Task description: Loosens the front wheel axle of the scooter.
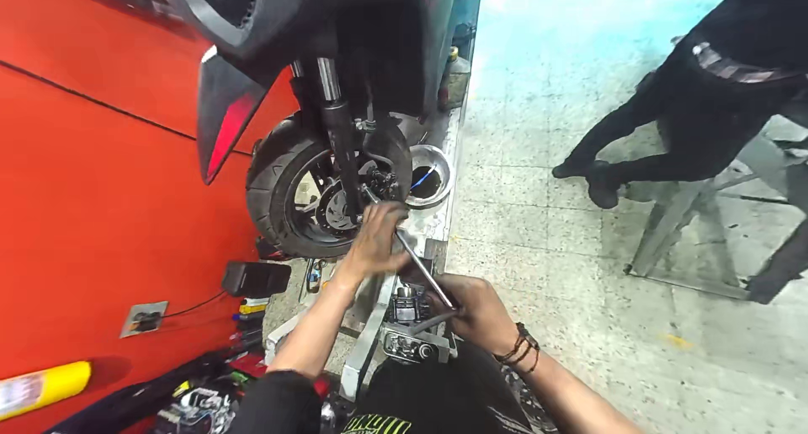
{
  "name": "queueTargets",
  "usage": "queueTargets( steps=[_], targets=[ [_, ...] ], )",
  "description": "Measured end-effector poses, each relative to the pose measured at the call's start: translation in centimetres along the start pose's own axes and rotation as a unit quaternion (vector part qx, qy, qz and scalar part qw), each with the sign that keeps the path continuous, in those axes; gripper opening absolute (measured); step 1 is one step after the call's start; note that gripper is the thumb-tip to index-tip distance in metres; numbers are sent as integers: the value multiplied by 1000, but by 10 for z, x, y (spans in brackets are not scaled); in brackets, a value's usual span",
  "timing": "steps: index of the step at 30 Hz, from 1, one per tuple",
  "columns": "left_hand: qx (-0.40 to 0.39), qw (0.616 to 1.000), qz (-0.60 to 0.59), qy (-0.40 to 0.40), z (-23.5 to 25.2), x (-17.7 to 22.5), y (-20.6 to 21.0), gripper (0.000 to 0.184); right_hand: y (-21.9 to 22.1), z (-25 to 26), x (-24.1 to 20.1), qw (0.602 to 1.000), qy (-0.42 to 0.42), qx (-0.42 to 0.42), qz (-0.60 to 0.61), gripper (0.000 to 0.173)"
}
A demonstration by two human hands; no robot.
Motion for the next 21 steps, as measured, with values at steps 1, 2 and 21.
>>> queueTargets(
  steps=[1, 2, 21],
  targets=[
    [18, 997, -73, -22, -18, 22, -7, 77, -3, -1, 9, 999, -2, 10, 41, 20],
    [34, 987, -151, -38, -35, 52, -11, 88, -4, -1, 17, 997, -8, 17, 75, 23],
    [186, 965, -109, -148, -7, 182, 6, 35, 12, -6, 1, 947, -7, 56, 315, 34]
  ],
)
Point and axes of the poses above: each hand's wrist, its own z-axis towards the middle knuckle, its own y-axis out of the palm, x = y × z, the point moved 6 cm from there along z, towards the middle knuckle, and after that the axes turned 4 degrees about -y, right-handed, at the moved point
